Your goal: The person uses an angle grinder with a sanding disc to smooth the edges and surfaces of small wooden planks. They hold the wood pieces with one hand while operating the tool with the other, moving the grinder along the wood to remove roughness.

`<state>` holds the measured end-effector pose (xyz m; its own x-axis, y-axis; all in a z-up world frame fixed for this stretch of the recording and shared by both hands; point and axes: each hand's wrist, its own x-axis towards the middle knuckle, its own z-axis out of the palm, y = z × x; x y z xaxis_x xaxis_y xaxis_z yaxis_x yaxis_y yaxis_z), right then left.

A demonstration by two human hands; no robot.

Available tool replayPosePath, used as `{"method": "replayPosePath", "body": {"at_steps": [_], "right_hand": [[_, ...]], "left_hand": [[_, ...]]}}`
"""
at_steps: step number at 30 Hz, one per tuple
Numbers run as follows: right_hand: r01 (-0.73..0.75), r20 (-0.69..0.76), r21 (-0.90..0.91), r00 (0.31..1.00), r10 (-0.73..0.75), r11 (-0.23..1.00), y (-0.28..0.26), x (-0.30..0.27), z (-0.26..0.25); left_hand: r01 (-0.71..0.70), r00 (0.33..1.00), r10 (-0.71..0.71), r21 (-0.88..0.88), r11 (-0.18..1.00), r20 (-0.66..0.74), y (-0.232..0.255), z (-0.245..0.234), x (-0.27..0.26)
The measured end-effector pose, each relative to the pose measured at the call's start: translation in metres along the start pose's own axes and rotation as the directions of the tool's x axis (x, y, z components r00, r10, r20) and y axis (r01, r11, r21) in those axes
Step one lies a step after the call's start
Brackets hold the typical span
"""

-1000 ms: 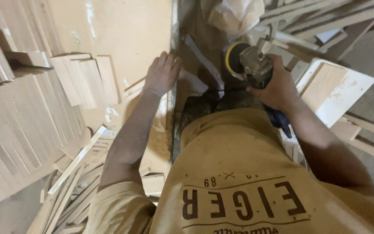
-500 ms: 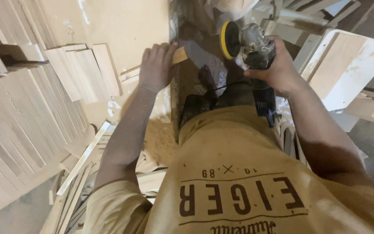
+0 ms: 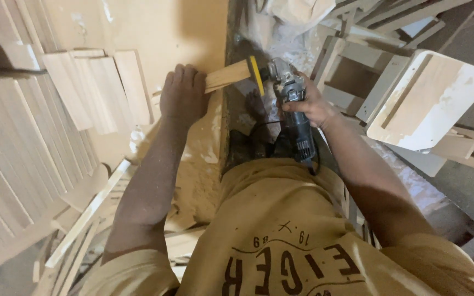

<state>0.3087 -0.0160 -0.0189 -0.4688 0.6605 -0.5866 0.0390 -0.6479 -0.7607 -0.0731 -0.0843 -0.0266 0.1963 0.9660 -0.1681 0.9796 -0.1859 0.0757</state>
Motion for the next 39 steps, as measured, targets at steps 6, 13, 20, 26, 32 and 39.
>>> {"method": "replayPosePath", "body": {"at_steps": [6, 13, 20, 26, 32, 39], "right_hand": [[-0.009, 0.014, -0.052, 1.0, 0.009, 0.999, 0.023, 0.013, -0.006], [-0.027, -0.014, -0.215, 1.0, 0.025, 0.976, 0.04, 0.027, -0.02], [-0.061, 0.02, -0.12, 0.998, 0.064, 0.991, 0.021, 0.026, -0.015], [-0.032, 0.01, -0.12, 0.999, 0.033, 0.992, 0.032, 0.037, -0.018], [-0.063, 0.005, -0.269, 0.998, 0.067, 0.961, -0.01, 0.024, 0.009], [-0.043, -0.021, -0.191, 0.999, 0.04, 0.981, 0.038, 0.02, -0.013]], "left_hand": [[0.005, 1.0, -0.006, 0.006, 1.0, 0.01, 0.001, -0.002, -0.005], [-0.006, 1.0, 0.006, 0.019, 1.0, -0.028, 0.0, 0.004, -0.008], [-0.011, 0.999, 0.013, 0.035, 0.999, -0.053, 0.002, 0.0, -0.006], [0.022, 0.998, -0.025, 0.056, 0.998, 0.06, 0.006, -0.018, -0.001], [-0.017, 1.0, 0.018, 0.014, 1.0, -0.026, 0.003, -0.014, -0.004], [-0.013, 1.0, 0.014, 0.017, 1.0, -0.025, 0.003, -0.011, -0.004]]}}
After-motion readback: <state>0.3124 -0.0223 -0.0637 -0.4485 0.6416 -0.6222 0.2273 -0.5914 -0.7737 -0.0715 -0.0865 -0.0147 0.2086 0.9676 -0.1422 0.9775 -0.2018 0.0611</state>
